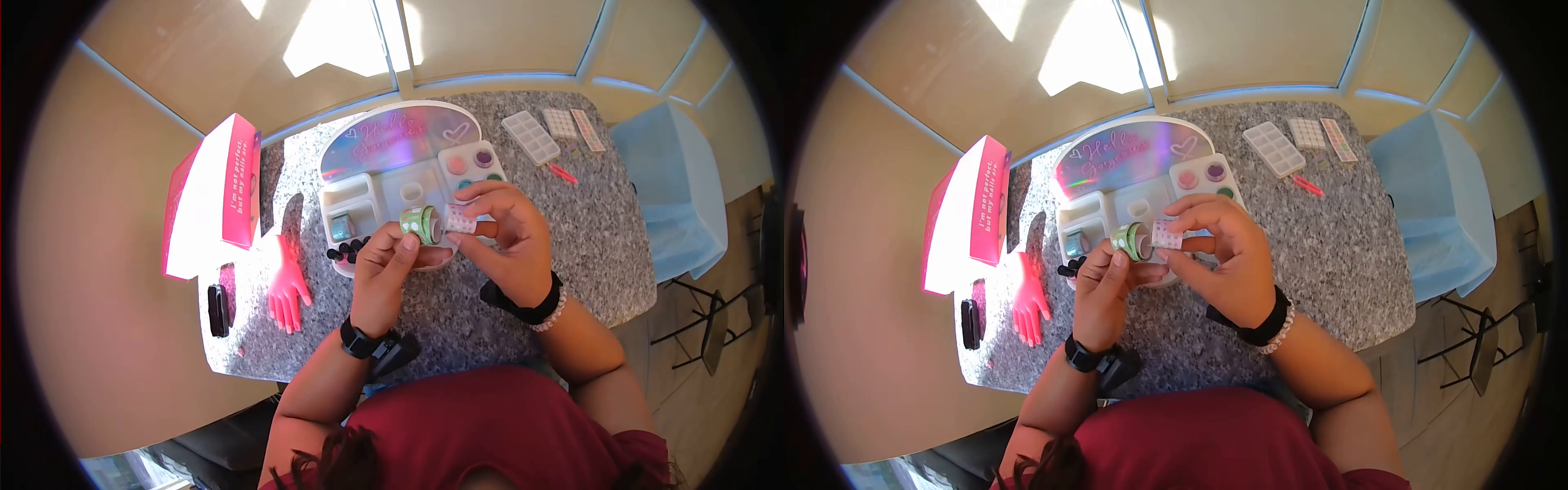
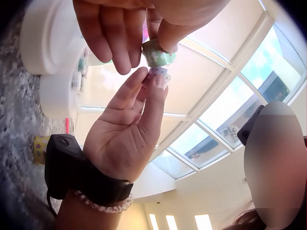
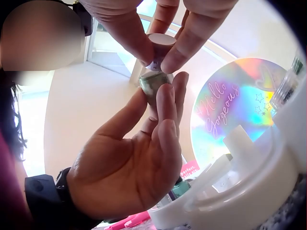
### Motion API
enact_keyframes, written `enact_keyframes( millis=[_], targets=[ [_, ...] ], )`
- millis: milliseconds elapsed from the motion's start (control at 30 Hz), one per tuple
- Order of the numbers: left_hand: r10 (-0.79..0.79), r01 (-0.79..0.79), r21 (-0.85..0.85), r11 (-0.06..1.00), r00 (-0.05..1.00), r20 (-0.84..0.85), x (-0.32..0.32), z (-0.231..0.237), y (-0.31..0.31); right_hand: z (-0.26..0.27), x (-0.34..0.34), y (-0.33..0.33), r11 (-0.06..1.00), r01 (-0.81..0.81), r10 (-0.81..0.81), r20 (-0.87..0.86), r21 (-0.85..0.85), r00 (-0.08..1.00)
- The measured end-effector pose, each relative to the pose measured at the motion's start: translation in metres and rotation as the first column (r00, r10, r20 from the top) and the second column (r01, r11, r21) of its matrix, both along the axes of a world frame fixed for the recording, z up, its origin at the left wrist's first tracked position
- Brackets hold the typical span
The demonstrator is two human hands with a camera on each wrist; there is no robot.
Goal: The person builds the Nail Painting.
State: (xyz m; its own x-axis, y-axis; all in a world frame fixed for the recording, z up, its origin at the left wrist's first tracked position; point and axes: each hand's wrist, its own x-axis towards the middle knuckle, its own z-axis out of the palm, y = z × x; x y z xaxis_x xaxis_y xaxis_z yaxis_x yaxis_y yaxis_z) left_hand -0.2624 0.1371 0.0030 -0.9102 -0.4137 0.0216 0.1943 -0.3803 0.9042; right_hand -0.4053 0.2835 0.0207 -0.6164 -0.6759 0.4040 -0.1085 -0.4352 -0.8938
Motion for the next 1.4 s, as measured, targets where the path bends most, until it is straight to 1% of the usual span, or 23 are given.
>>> enact_keyframes(
  millis=[67,100,167,300,367,400,467,567,700,767,800,867,1000,1067,1100,1167,1200,1267,1300,1367,1400],
  targets=[
    [0.016,-0.017,-0.061,0.998,0.999,-0.032,0.0,-0.001,0.001,-0.001,0.0,0.001,0.997,0.052,-0.059,-0.164,-0.048,0.985],
    [0.015,-0.017,-0.06,0.998,0.999,-0.029,0.0,-0.001,0.001,-0.002,0.002,0.002,0.997,0.053,-0.06,-0.16,-0.047,0.985],
    [0.043,-0.046,-0.067,0.997,0.998,-0.048,-0.001,0.0,0.002,-0.003,0.005,0.003,0.996,0.01,-0.013,-0.034,-0.091,0.999],
    [0.043,-0.045,-0.046,0.998,0.998,-0.048,0.0,-0.004,-0.002,-0.001,0.007,0.002,0.993,0.002,-0.013,-0.092,-0.116,0.996],
    [0.015,-0.016,-0.017,1.0,0.997,-0.072,0.0,-0.004,-0.002,-0.002,0.007,0.001,0.996,0.044,-0.056,-0.159,-0.073,0.986],
    [0.016,-0.018,-0.017,1.0,0.997,-0.072,0.0,-0.003,-0.002,-0.001,0.007,0.001,0.996,0.043,-0.054,-0.159,-0.073,0.986],
    [0.017,-0.021,-0.043,0.999,0.997,-0.077,0.0,0.002,-0.001,0.001,0.006,0.001,0.998,0.061,-0.061,-0.159,-0.01,0.985],
    [-0.009,0.008,-0.015,1.0,0.997,-0.076,0.001,0.004,-0.003,0.0,0.005,-0.001,0.998,0.057,-0.054,-0.154,0.016,0.987],
    [-0.001,0.0,-0.016,1.0,0.996,-0.087,0.001,0.005,-0.003,0.001,0.006,-0.001,0.997,0.069,-0.063,-0.147,0.039,0.987],
    [0.002,-0.007,-0.102,0.995,0.999,-0.046,0.001,0.003,-0.004,0.003,0.007,-0.001,0.995,0.08,-0.073,-0.113,0.059,0.991],
    [0.003,-0.007,-0.103,0.995,0.999,-0.045,0.001,0.002,-0.004,0.003,0.007,-0.001,0.995,0.08,-0.073,-0.112,0.059,0.991],
    [-0.035,0.03,-0.171,0.985,0.999,-0.027,0.001,-0.001,-0.006,0.003,0.007,-0.001,0.992,0.099,-0.09,-0.116,0.081,0.989],
    [-0.061,0.051,-0.211,0.976,0.997,-0.044,0.001,0.0,-0.008,0.001,0.007,0.0,0.992,0.091,-0.083,-0.096,0.091,0.992],
    [-0.023,-0.006,-0.191,0.982,0.989,-0.149,-0.003,0.001,-0.006,0.004,0.007,0.002,0.989,0.116,-0.099,-0.175,0.089,0.98],
    [-0.025,-0.004,-0.191,0.982,0.989,-0.148,-0.003,0.004,-0.003,0.003,0.007,0.002,0.989,0.118,-0.101,-0.174,0.089,0.979],
    [0.071,-0.084,-0.156,0.984,0.994,-0.086,-0.003,0.021,0.007,0.001,0.006,0.003,0.984,0.124,-0.088,-0.252,0.13,0.964],
    [0.072,-0.084,-0.156,0.984,0.994,-0.086,-0.004,0.019,0.009,0.002,0.007,0.003,0.984,0.123,-0.087,-0.251,0.13,0.964],
    [0.056,-0.087,-0.278,0.957,0.992,-0.116,-0.005,0.015,0.009,0.004,0.01,0.003,0.982,0.129,-0.097,-0.219,0.137,0.971],
    [0.056,-0.086,-0.279,0.957,0.992,-0.116,-0.004,0.013,0.008,0.004,0.01,0.003,0.982,0.13,-0.098,-0.22,0.136,0.971],
    [-0.042,0.022,-0.426,0.904,0.998,-0.037,-0.003,0.009,0.005,0.003,0.008,0.003,0.961,0.2,-0.142,-0.277,0.192,0.95],
    [-0.045,0.024,-0.426,0.905,0.998,-0.04,-0.003,0.01,0.005,0.006,0.007,0.002,0.96,0.203,-0.145,-0.279,0.192,0.949]
  ],
)
